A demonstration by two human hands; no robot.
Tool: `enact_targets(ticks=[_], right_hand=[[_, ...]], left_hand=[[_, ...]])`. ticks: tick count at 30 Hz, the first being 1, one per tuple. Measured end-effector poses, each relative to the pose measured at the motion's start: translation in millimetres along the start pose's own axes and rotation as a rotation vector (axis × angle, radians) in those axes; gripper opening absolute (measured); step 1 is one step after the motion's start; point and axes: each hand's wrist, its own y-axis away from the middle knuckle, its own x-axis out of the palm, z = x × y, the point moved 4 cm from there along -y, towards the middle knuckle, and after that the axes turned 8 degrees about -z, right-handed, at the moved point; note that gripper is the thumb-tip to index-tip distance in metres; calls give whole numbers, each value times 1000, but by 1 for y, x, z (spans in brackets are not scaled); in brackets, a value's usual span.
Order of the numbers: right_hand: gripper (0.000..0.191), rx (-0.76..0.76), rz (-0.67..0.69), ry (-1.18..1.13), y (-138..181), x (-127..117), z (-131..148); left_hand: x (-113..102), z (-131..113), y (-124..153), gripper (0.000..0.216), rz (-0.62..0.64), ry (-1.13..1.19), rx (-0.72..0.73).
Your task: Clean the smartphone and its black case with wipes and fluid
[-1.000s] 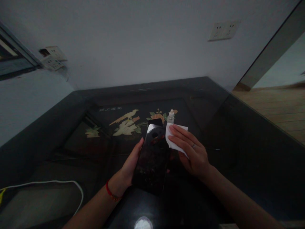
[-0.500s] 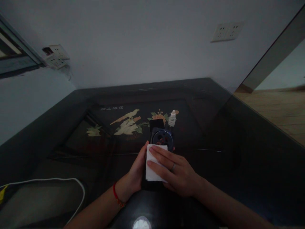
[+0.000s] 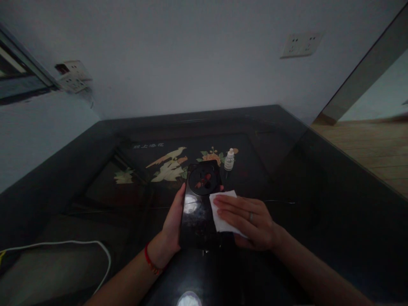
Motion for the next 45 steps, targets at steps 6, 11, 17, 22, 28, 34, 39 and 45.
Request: enact_targets(ticks=[6,11,17,22,28,34,39,45], right_hand=[[41,288,-112,63,1,-9,-23],[44,303,-93,23,-1,-6,-19],[42,285,-45,19,-2,-5,-20],[38,313,-112,111,1,-11,-28],[35,118,-77,13,-1,-7,-13],[44,343,-181,6,1,-14,-20],[40,374,-133,17,-2,-5,-17],[35,136,-20,-5,-5,8,-1]], left_hand=[[-4,7,4,62,50,-67,-92],[-1,22,7,55,15,-182,-195],[-7,29,7,59,-87,-234,-256],[-5,10,7,64,-46,-181,-106],[-1,-4,1,62,-106,-21,83],[-2,7,2,65,-90,-134,-52],[-4,28,6,60,-127,-223,-166],[-7,31,1,58,-216,-243,-84]])
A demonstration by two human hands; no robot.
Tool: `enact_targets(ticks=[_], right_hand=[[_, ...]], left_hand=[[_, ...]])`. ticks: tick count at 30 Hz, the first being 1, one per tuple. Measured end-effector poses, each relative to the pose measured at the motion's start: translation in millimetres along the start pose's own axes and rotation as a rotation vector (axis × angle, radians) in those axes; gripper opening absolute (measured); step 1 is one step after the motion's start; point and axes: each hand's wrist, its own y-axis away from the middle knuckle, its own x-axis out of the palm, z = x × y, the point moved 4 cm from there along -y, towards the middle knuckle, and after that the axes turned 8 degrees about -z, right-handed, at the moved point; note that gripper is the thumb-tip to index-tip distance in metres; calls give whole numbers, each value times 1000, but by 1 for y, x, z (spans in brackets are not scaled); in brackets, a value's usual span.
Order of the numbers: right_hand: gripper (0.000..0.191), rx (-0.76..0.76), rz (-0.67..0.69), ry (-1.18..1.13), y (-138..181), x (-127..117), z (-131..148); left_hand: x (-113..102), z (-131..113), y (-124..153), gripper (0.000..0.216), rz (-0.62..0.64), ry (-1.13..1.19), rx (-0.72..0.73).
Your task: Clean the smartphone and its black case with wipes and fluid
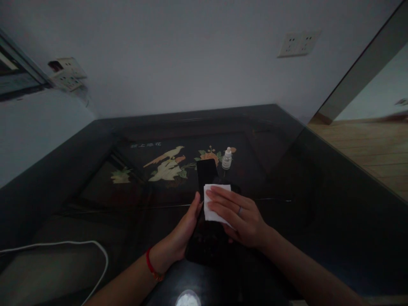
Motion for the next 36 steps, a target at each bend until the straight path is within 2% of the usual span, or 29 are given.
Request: enact_targets(ticks=[2,7,12,15,18,22,26,29,31,36], right_hand=[[37,-38,18,0,2,1,0],[33,42,-17,83,3,-2,-8],[34,-66,106,42,2,9,4],[31,-89,127,20,4,11,6],[30,-93,68,0,5,5,0],[25,-40,-35,45,6,-10,-15],[39,141,-147,119,6,-20,-30],[41,193,-125,112,4,-18,-31],[39,161,-76,92,3,-14,-28],[35,77,-50,79,3,-9,-18]], left_hand=[[2,-3,-1,60,4,37,37],[1,-2,-1,61,-9,63,31],[-3,-5,-1,59,-51,92,30],[1,-12,-1,65,-48,120,29],[3,-22,-1,70,-15,168,74],[-4,-30,0,64,59,189,132],[-4,-26,3,72,221,167,53],[-2,-19,5,76,270,114,-31],[-2,-18,5,77,258,107,-32],[-4,-29,0,65,135,217,94]])
